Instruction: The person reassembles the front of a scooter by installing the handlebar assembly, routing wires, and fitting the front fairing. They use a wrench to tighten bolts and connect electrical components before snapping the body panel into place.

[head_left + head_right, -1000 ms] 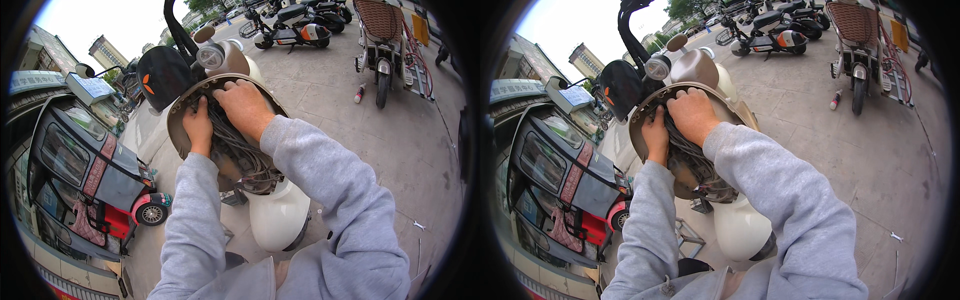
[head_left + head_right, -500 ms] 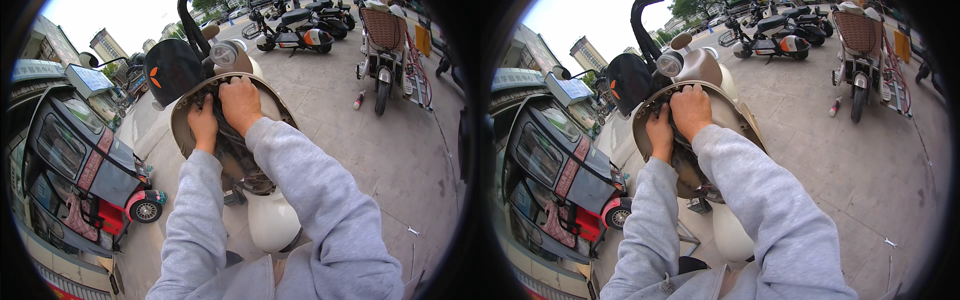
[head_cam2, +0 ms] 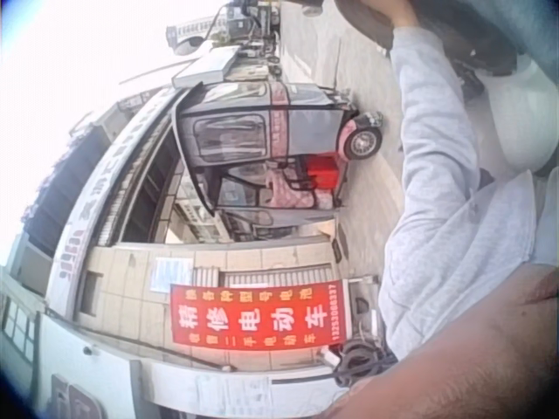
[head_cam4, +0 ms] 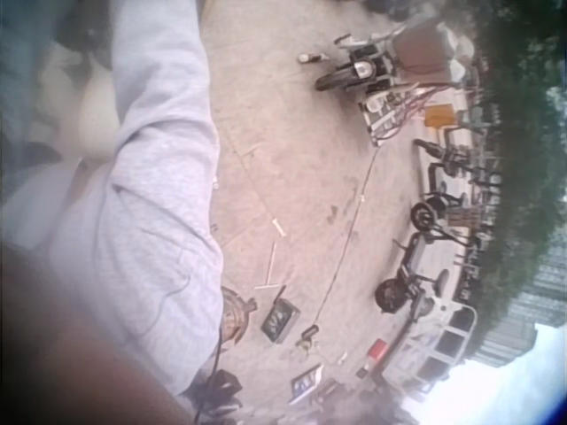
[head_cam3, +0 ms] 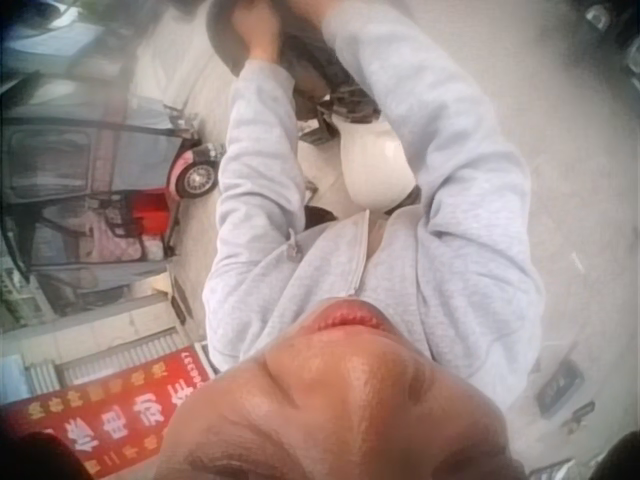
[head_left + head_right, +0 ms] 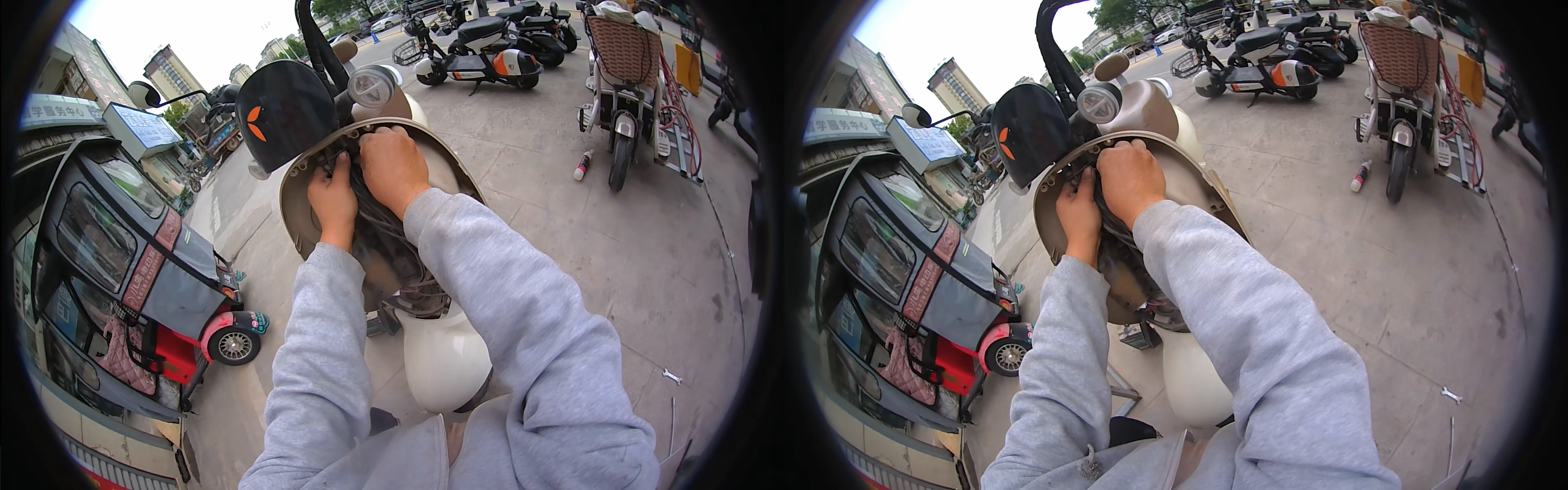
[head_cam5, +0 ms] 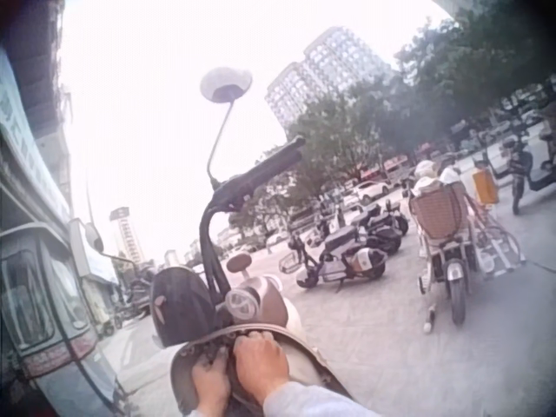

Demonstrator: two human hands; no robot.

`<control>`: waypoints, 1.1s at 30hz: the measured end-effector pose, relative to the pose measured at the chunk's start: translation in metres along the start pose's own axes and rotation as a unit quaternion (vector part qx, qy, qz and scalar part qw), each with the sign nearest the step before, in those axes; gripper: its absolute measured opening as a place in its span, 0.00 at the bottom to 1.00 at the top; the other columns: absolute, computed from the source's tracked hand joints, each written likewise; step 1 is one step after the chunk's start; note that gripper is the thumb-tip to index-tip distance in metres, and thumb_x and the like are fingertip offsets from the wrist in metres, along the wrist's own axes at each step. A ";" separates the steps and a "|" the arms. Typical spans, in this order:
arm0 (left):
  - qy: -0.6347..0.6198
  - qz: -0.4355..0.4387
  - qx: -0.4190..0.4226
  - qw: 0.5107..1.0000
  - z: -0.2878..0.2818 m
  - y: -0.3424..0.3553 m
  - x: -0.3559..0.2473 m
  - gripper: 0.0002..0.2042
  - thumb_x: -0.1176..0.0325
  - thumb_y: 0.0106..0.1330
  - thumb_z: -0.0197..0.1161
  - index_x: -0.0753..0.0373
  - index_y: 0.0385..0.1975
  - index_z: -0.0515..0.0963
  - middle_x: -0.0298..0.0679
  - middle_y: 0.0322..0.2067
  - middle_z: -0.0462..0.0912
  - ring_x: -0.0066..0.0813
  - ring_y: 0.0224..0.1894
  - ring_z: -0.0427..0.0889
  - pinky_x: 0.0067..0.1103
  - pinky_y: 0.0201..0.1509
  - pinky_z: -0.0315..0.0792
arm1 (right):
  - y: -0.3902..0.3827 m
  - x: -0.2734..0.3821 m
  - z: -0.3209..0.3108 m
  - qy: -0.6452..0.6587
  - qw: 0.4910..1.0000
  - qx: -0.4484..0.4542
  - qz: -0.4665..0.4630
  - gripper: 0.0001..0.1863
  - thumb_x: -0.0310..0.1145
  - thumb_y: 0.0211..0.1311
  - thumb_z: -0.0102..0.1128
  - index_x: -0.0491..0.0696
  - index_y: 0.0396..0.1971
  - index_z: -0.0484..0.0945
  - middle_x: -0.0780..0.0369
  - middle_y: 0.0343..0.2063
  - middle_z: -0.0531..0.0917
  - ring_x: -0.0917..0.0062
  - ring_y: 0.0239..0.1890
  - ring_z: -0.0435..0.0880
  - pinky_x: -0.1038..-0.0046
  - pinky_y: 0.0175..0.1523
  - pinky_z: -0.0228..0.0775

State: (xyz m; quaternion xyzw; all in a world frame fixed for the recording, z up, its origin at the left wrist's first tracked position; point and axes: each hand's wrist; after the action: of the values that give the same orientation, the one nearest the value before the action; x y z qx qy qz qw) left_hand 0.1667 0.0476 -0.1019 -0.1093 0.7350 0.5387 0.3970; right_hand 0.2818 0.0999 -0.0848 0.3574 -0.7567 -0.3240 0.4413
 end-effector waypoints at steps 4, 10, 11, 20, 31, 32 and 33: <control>-0.019 0.003 -0.001 1.000 0.000 0.001 0.003 0.16 0.61 0.63 0.66 0.73 0.33 0.80 0.44 0.28 0.84 0.24 0.31 0.78 0.23 0.39 0.71 | 0.005 -0.007 0.001 0.050 0.998 0.034 -0.012 0.07 0.30 0.55 0.56 0.45 0.25 0.83 0.53 0.30 0.83 0.58 0.40 0.81 0.64 0.46 0.75; -0.028 -0.019 0.007 0.999 -0.001 0.002 0.005 0.16 0.61 0.62 0.66 0.72 0.33 0.80 0.43 0.28 0.84 0.23 0.30 0.77 0.22 0.38 0.70 | 0.004 -0.002 0.001 -0.018 1.000 0.014 0.014 0.07 0.32 0.55 0.59 0.44 0.27 0.82 0.53 0.28 0.83 0.58 0.37 0.82 0.60 0.43 0.74; -0.038 -0.026 0.011 0.999 -0.002 0.002 0.006 0.16 0.61 0.62 0.66 0.72 0.33 0.80 0.43 0.27 0.84 0.23 0.30 0.77 0.22 0.38 0.70 | 0.004 -0.001 0.001 -0.041 0.999 0.014 0.019 0.08 0.33 0.55 0.59 0.44 0.28 0.82 0.53 0.28 0.83 0.57 0.36 0.82 0.58 0.42 0.73; -0.107 -0.043 0.057 0.992 -0.005 0.002 0.005 0.14 0.67 0.66 0.60 0.74 0.40 0.79 0.39 0.36 0.83 0.23 0.37 0.77 0.19 0.45 0.70 | 0.011 -0.005 0.001 0.037 0.998 0.026 0.039 0.08 0.35 0.53 0.60 0.48 0.24 0.84 0.57 0.27 0.84 0.60 0.35 0.83 0.61 0.41 0.74; -0.169 -0.071 0.051 0.982 -0.012 0.008 0.013 0.14 0.67 0.64 0.54 0.75 0.33 0.78 0.38 0.32 0.81 0.24 0.37 0.75 0.21 0.46 0.67 | 0.013 -0.011 0.008 0.030 0.998 0.061 0.013 0.08 0.34 0.52 0.61 0.46 0.26 0.84 0.53 0.30 0.84 0.56 0.38 0.82 0.60 0.46 0.73; -0.162 -0.079 0.051 0.982 -0.012 0.008 0.014 0.14 0.66 0.64 0.54 0.75 0.32 0.78 0.38 0.32 0.81 0.24 0.37 0.75 0.21 0.47 0.67 | 0.013 -0.010 0.009 0.028 0.997 0.070 0.006 0.08 0.33 0.52 0.60 0.45 0.26 0.84 0.53 0.30 0.84 0.57 0.38 0.82 0.60 0.46 0.73; -0.170 -0.074 0.053 0.981 -0.012 0.008 0.014 0.14 0.66 0.64 0.54 0.75 0.33 0.78 0.38 0.32 0.82 0.24 0.37 0.75 0.21 0.47 0.67 | 0.012 -0.010 0.010 0.025 0.998 0.064 -0.001 0.08 0.33 0.52 0.60 0.45 0.26 0.84 0.53 0.30 0.84 0.57 0.38 0.82 0.60 0.46 0.73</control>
State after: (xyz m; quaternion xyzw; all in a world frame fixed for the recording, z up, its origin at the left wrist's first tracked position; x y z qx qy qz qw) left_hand 0.1472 0.0440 -0.1052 -0.0484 0.6743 0.4787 0.5603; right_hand 0.2735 0.1162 -0.0831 0.3936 -0.7643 -0.2667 0.4356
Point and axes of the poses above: each hand's wrist, its own y-axis towards the middle knuckle, its own z-axis out of the palm, x = y × z
